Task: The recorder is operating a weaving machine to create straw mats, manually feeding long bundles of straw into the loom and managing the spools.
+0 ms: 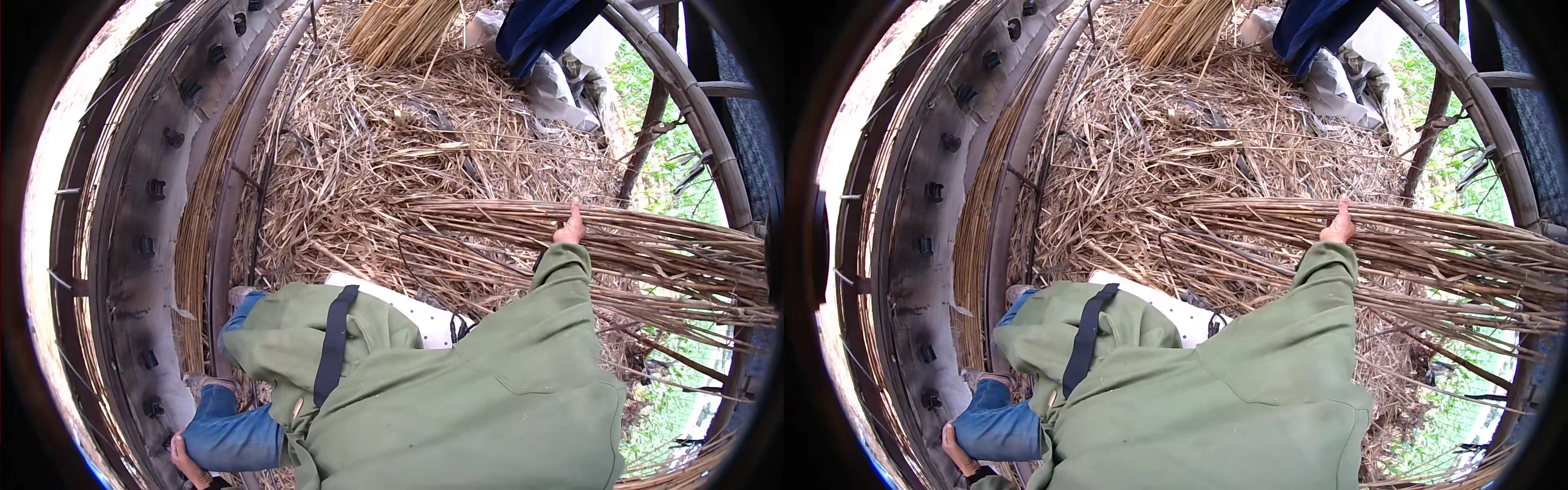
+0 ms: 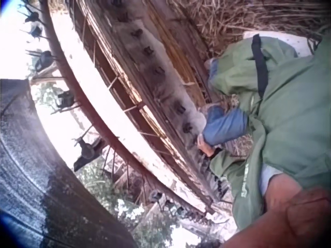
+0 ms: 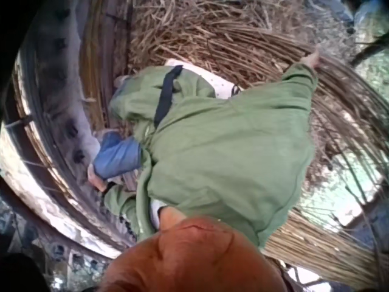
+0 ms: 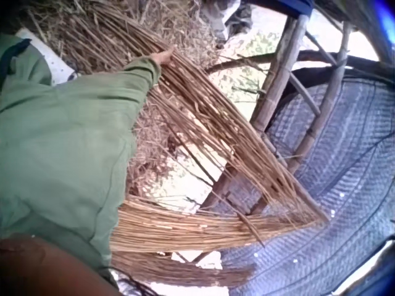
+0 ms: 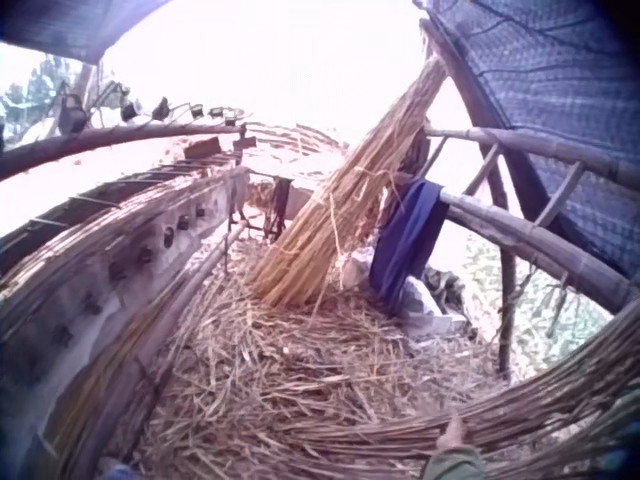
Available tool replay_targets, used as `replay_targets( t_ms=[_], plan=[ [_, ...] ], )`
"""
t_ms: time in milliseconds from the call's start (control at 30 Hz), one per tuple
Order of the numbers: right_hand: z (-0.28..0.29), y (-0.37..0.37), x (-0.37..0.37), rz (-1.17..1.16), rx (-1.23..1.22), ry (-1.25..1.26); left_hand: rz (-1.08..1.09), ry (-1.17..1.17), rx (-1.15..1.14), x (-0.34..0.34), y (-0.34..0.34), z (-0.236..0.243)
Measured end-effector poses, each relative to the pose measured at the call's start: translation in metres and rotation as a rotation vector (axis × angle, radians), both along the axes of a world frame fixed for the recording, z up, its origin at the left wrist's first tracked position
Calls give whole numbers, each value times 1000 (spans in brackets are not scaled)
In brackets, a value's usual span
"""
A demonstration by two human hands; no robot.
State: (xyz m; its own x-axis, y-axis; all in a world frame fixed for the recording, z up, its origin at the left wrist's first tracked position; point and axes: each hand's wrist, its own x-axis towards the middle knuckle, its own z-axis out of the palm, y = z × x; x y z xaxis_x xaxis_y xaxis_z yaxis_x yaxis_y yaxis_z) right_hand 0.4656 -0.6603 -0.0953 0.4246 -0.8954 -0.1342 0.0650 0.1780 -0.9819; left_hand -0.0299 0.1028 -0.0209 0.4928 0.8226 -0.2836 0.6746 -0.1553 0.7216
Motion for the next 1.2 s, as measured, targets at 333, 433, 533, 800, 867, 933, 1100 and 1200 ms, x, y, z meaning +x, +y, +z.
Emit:
replay_targets(
  t_ms=[333, 433, 533, 800, 867, 933, 1100, 1200],
  plan=[
    [60, 18, 21, -80, -148, -290, 62, -72, 3, -9, 3, -4],
    [56, 67, 21, 175, -281, -378, 33, -89, -29, -6, 0, 0],
    [65, 110, 29, 434, -372, -442, 37, -100, -72, -3, 0, 2],
    [88, 154, 17, 343, -278, -477, 23, -102, -24, -24, 21, -20],
    [83, 169, 1, 401, -300, -444, -2, -112, -42, -4, 26, -17],
    [77, 200, -6, 551, -362, -436, -179, 132, 107, 35, 26, 1],
    [72, 318, -8, 1065, -503, -344, -410, -398, 7, 188, -44, 69],
    [58, 394, -24, 1350, -782, -303, -628, -630, -139, 259, -108, 96]
  ],
)
